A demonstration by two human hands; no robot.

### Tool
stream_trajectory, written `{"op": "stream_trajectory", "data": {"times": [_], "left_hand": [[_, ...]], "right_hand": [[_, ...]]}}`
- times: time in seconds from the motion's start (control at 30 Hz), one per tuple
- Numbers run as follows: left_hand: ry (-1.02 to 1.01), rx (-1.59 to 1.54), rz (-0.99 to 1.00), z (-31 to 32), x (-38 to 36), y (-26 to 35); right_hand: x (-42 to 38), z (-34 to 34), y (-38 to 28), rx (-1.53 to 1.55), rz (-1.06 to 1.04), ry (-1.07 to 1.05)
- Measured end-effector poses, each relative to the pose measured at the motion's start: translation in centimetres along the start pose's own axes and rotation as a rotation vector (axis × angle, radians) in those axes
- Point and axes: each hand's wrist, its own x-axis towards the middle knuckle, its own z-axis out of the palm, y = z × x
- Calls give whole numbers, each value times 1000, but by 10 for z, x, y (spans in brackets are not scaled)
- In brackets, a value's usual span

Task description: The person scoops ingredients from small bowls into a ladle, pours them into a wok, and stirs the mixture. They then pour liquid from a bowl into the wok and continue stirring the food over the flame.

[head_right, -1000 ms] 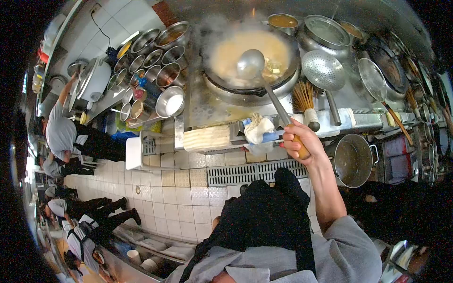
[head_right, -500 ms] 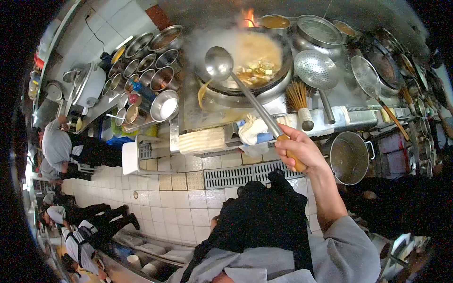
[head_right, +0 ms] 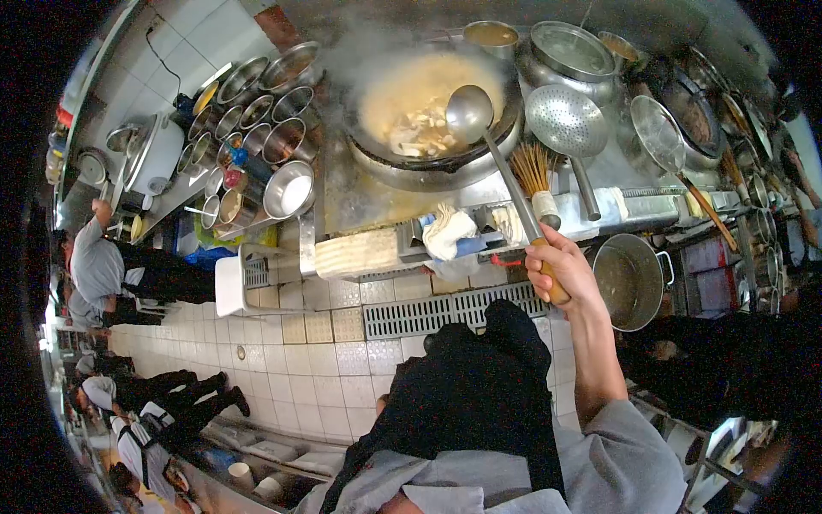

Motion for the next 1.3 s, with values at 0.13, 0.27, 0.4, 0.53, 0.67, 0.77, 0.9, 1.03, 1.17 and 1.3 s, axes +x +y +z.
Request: {"op": "stream_trajectory", "data": {"times": [0.13,0.27,0.4,0.53,0.67,0.77,0.9,1.03,1.17,1.3], "left_hand": [[45,-137,87,11,32,-31],[-52,-102,-4,-16,-17,55],[-82,-108,-104,-21,-39,91],[-107,-166,-162,-13,-49,98],[-88,-166,-156,6,-52,104],[-64,-51,-80,27,-42,99],[-43,-95,-49,47,-53,127],[1,-191,-116,62,-72,146],[23,-116,-88,70,-86,132],[106,83,44,93,-66,45]], "right_hand": [[0,-15,0,270,70,-51],[5,-47,-13,384,145,-140],[4,-72,-50,136,141,-18],[17,-103,-95,-72,206,-90],[30,-120,-123,-136,247,-164],[33,-121,-137,-184,251,-192],[46,-133,-146,-205,258,-240],[58,-142,-150,-224,283,-255],[64,-145,-144,-190,295,-229],[64,-142,-127,-119,298,-201]]}}
